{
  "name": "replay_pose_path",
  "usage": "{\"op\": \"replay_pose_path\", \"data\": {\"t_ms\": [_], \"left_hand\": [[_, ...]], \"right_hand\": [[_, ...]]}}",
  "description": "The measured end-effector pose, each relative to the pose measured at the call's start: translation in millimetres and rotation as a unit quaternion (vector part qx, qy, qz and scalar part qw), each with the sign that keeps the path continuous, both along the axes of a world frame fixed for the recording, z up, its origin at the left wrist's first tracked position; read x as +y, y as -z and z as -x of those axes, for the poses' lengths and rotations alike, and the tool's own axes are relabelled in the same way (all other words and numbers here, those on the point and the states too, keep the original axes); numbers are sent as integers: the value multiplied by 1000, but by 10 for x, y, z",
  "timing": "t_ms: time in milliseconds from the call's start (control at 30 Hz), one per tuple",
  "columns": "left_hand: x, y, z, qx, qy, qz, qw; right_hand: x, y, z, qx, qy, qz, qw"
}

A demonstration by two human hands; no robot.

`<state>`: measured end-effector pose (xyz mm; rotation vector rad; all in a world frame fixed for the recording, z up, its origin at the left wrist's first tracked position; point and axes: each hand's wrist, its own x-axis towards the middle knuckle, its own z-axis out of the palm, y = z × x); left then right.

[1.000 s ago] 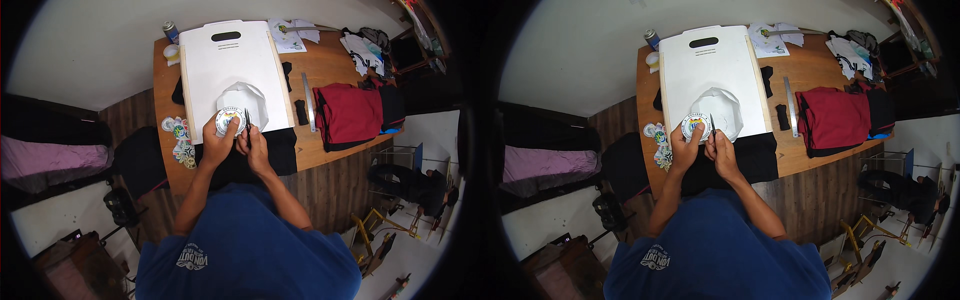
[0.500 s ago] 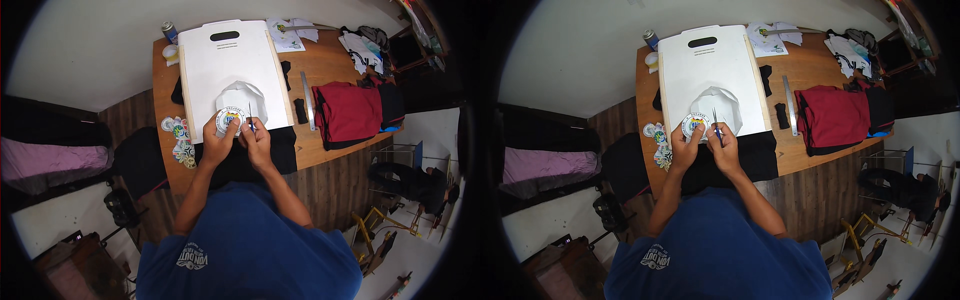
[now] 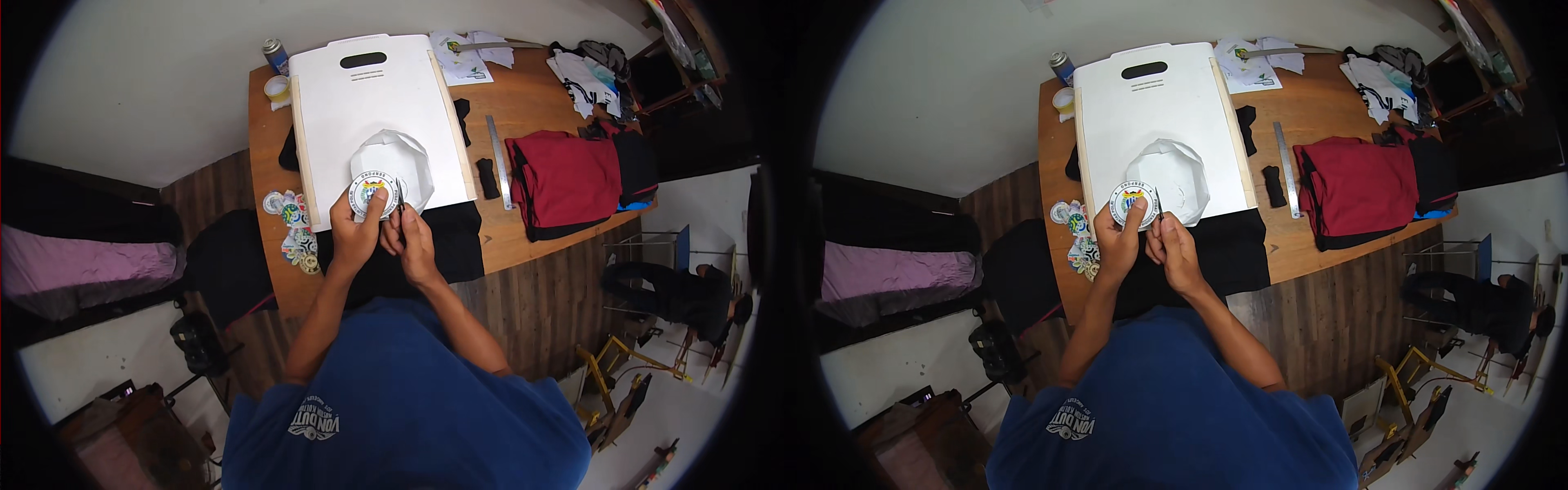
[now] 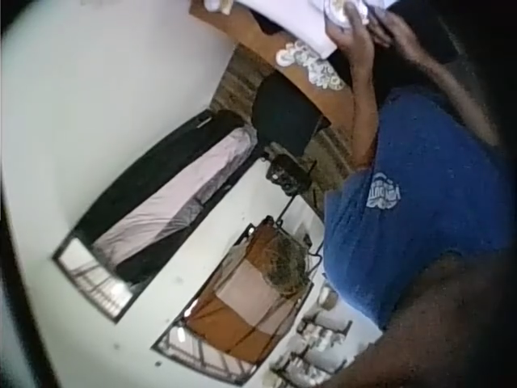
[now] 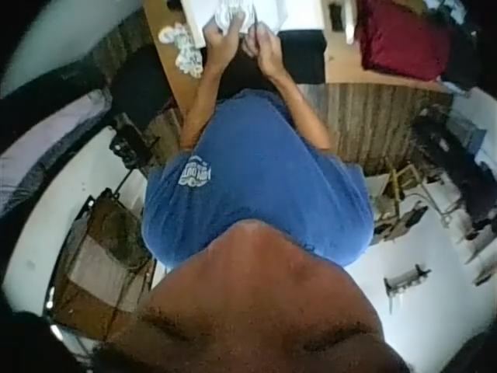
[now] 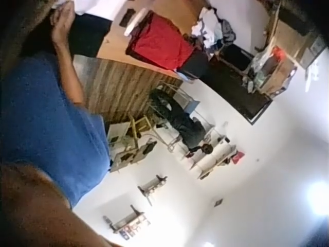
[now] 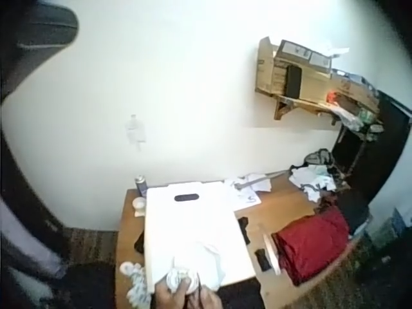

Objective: Trimming excess material from a white fabric piece using scissors.

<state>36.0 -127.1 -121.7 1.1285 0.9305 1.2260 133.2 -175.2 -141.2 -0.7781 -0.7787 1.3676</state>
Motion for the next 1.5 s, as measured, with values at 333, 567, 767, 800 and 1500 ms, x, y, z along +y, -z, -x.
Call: {"op": "replay_pose_path", "data": {"t_ms": [333, 567, 767, 800, 1500], "left_hand": [[-37, -40, -26, 15, 3, -4, 1000], [-24, -19, -29, 2, 7, -5, 1000], [0, 72, -17, 22, 2, -26, 999], [5, 109, -17, 21, 7, -21, 1000], [87, 347, 34, 57, -64, -19, 996]], "right_hand": [[-13, 44, -7, -3, 20, -12, 1000], [-4, -6, -18, 34, 64, 2, 997], [66, -112, -82, -48, 124, 75, 988], [82, -159, -72, -48, 125, 72, 988], [251, -3, -329, -138, 156, 129, 969]]}}
